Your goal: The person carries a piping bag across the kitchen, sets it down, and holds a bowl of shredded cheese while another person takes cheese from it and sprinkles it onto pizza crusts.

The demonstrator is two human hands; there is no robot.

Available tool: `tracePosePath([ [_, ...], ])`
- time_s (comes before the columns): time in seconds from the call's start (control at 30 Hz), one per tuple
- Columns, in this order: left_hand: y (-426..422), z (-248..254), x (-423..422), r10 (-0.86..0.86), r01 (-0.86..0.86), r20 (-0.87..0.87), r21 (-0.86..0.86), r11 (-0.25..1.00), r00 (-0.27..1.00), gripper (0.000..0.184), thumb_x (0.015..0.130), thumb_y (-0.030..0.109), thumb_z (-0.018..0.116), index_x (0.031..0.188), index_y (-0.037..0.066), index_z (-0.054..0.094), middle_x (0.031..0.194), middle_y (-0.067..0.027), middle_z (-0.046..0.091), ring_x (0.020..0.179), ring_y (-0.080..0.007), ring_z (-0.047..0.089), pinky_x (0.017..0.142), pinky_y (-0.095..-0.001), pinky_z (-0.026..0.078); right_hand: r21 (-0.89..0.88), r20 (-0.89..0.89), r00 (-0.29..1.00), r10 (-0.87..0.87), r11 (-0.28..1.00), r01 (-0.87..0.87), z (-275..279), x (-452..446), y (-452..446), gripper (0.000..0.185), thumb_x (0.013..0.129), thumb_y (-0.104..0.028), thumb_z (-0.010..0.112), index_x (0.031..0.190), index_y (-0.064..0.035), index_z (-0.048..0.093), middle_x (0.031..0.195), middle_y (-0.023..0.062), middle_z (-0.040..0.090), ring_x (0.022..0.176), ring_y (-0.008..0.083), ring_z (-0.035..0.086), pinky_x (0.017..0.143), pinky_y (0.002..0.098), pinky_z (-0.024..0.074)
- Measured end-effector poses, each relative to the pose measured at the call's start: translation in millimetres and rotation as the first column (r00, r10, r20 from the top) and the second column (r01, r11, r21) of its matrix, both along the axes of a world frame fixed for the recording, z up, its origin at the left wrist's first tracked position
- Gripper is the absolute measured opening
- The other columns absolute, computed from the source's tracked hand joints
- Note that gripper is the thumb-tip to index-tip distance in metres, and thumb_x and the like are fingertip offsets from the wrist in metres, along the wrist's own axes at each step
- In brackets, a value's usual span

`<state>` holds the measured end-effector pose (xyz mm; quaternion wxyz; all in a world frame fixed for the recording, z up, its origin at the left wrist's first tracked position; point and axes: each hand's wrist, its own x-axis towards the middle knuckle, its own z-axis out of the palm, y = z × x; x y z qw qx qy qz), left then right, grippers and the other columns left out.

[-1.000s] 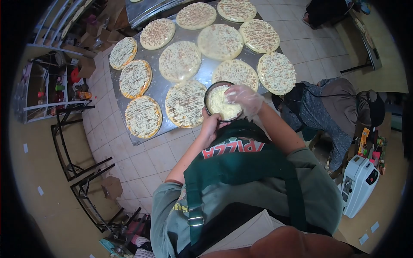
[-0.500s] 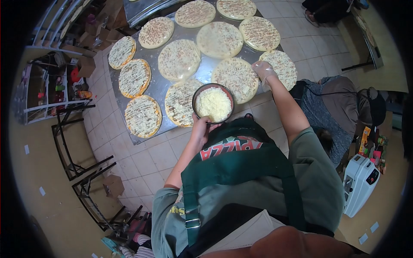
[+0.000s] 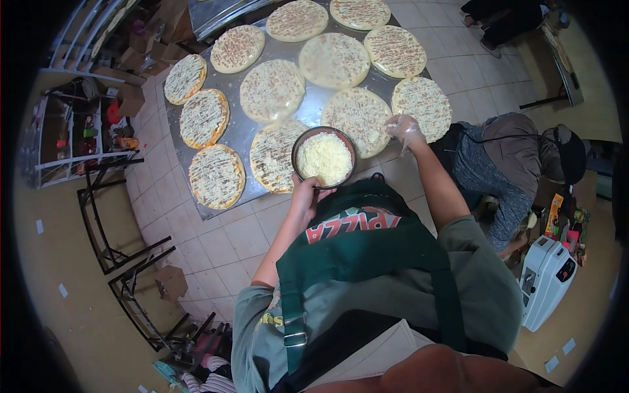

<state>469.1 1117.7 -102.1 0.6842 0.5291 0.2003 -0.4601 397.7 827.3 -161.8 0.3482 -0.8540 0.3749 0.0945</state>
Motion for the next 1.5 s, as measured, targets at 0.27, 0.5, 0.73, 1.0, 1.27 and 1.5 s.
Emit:
tracePosePath([
  [0.27,-13.2,5.7,2.9,-0.007,0.007,0.023,-0.007,1.000,1.000,0.059,0.063,-0.005,0.037,0.114,0.009,0.010,0.094,-0.0229,0.045,0.063,-0.0318,0.057,0.049,-0.0299,0.051,-0.061,0.100,0.995,0.006,0.998,0.000,-15.0,-19.1,11.2,0.029,0.060,-0.026,0.057,0.085,-0.0096,0.060,0.084,0.0130,0.058,0.078,0.0268,0.055,0.071,0.0345,0.0428],
  [0.5,-38.0,7.3,5.6,-0.015,0.015,0.021,0.021,1.000,1.000,0.059,0.063,-0.005,0.036,0.114,0.010,0.010,0.090,-0.0232,0.045,0.056,-0.0299,0.056,0.043,-0.0305,0.050,-0.118,0.172,0.984,-0.036,0.991,0.057,10.9,-4.1,10.8,0.028,0.065,-0.016,0.059,0.090,-0.0045,0.057,0.084,0.0094,0.059,0.078,0.0212,0.055,0.071,0.0299,0.0432],
  [0.73,-80.7,6.7,4.9,-0.109,0.102,0.161,0.050,0.993,0.981,0.058,0.065,-0.003,0.037,0.115,0.013,0.012,0.081,-0.0203,0.047,0.049,-0.0256,0.055,0.033,-0.0262,0.041,-0.215,0.333,0.793,0.511,0.860,-0.464,80.0,40.4,50.5,0.043,0.072,-0.024,0.053,0.108,-0.0011,0.045,0.108,0.0188,0.046,0.099,0.0291,0.045,0.085,0.0330,0.0349],
  [1.0,-129.7,16.6,29.9,-0.165,0.161,0.056,0.064,0.985,0.985,0.053,0.063,-0.004,0.040,0.110,0.009,0.021,0.066,-0.0105,0.045,0.054,-0.0244,0.053,0.048,-0.0316,0.050,-0.040,-0.068,0.535,0.842,0.534,-0.845,93.7,61.5,26.1,0.055,0.073,-0.036,0.050,0.117,-0.0066,0.037,0.119,0.0175,0.037,0.110,0.0304,0.036,0.092,0.0362,0.0285],
  [1.27,-201.3,18.0,43.7,-0.173,0.170,0.062,0.058,0.984,0.983,0.065,0.061,-0.005,0.040,0.118,0.013,0.015,0.080,-0.0129,0.046,0.060,-0.0216,0.054,0.047,-0.0277,0.051,-0.024,0.087,0.661,0.746,0.664,-0.747,76.3,83.4,-35.6,0.051,0.063,-0.034,0.060,0.105,-0.0078,0.048,0.101,0.0165,0.051,0.096,0.0286,0.048,0.083,0.0343,0.0370],
  [1.5,-248.3,10.5,56.3,-0.129,0.132,-0.043,0.074,0.988,0.991,0.056,0.065,-0.003,0.039,0.113,0.016,0.018,0.094,-0.0171,0.042,0.062,-0.0309,0.056,0.048,-0.0287,0.051,0.451,0.389,0.855,0.342,0.739,-0.501,73.5,93.7,-114.0,0.033,0.065,-0.013,0.063,0.095,-0.0053,0.052,0.092,0.0103,0.055,0.088,0.0197,0.052,0.076,0.0287,0.0419],
])
